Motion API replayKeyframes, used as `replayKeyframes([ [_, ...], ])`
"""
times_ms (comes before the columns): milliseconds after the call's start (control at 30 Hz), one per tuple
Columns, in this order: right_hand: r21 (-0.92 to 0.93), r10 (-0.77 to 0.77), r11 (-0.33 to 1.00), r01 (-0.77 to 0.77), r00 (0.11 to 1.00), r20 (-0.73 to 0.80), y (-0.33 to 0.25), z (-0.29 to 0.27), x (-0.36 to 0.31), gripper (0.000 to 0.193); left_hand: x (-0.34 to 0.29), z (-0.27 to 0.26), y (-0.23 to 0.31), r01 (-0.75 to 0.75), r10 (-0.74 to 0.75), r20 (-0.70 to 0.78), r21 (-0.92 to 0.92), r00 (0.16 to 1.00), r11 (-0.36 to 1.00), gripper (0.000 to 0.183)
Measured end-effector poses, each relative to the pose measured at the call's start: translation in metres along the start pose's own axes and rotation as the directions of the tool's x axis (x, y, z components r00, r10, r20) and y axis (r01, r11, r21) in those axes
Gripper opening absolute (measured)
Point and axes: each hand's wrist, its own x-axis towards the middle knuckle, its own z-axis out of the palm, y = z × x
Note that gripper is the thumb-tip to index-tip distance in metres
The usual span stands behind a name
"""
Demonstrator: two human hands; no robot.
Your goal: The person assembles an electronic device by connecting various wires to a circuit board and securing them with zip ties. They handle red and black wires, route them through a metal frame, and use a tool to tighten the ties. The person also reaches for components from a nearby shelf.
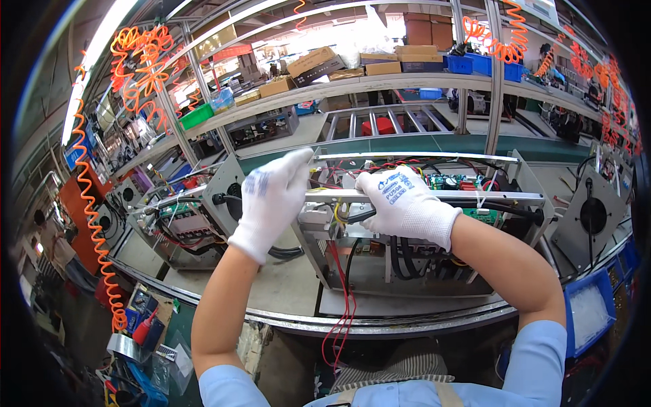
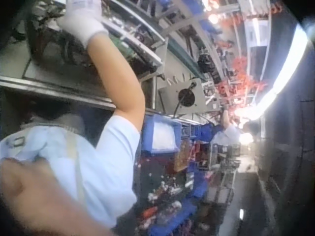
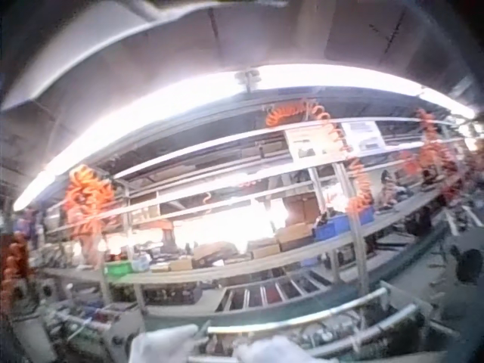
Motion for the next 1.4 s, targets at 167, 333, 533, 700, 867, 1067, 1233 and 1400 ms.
replayKeyframes([
  [167,0.045,-0.013,0.999,0.014,1.0,-0.018,-0.001,0.0,0.001,0.046,-0.026,0.002,0.008,-0.272,0.304,0.352,-0.137,0.885,0.952,0.047],
  [333,0.061,0.017,0.998,-0.017,1.0,0.013,0.0,-0.002,0.002,0.046,-0.024,0.016,0.002,-0.486,0.449,0.356,0.016,0.82,0.874,0.028],
  [533,0.195,0.013,0.981,-0.002,0.998,-0.055,0.006,0.002,-0.002,0.047,-0.028,0.017,0.01,-0.251,0.16,0.405,0.184,0.9,0.95,0.024],
  [700,0.186,0.018,0.983,-0.01,0.999,-0.045,0.011,0.006,-0.001,0.046,-0.017,0.007,0.01,0.214,-0.093,0.504,-0.188,0.859,0.959,0.024],
  [867,0.208,-0.031,0.977,0.044,0.997,-0.066,0.014,0.01,-0.001,0.041,-0.039,0.035,0.0,0.054,-0.032,0.137,-0.158,0.99,0.986,0.026],
  [1067,0.148,-0.027,0.988,0.035,0.998,-0.057,0.004,0.005,0.002,0.034,-0.043,0.055,-0.015,0.058,-0.074,-0.031,-0.353,0.997,0.934,0.03],
  [1233,0.144,-0.088,0.984,0.102,0.991,-0.097,0.016,0.011,0.002,0.035,-0.033,0.021,0.008,-0.245,0.245,0.014,0.067,0.97,0.967,0.055],
  [1400,0.172,-0.061,0.982,0.073,0.995,-0.073,0.012,0.012,0.004,0.035,-0.014,0.021,-0.002,-0.271,0.247,0.258,0.061,0.934,0.961,0.05],
])
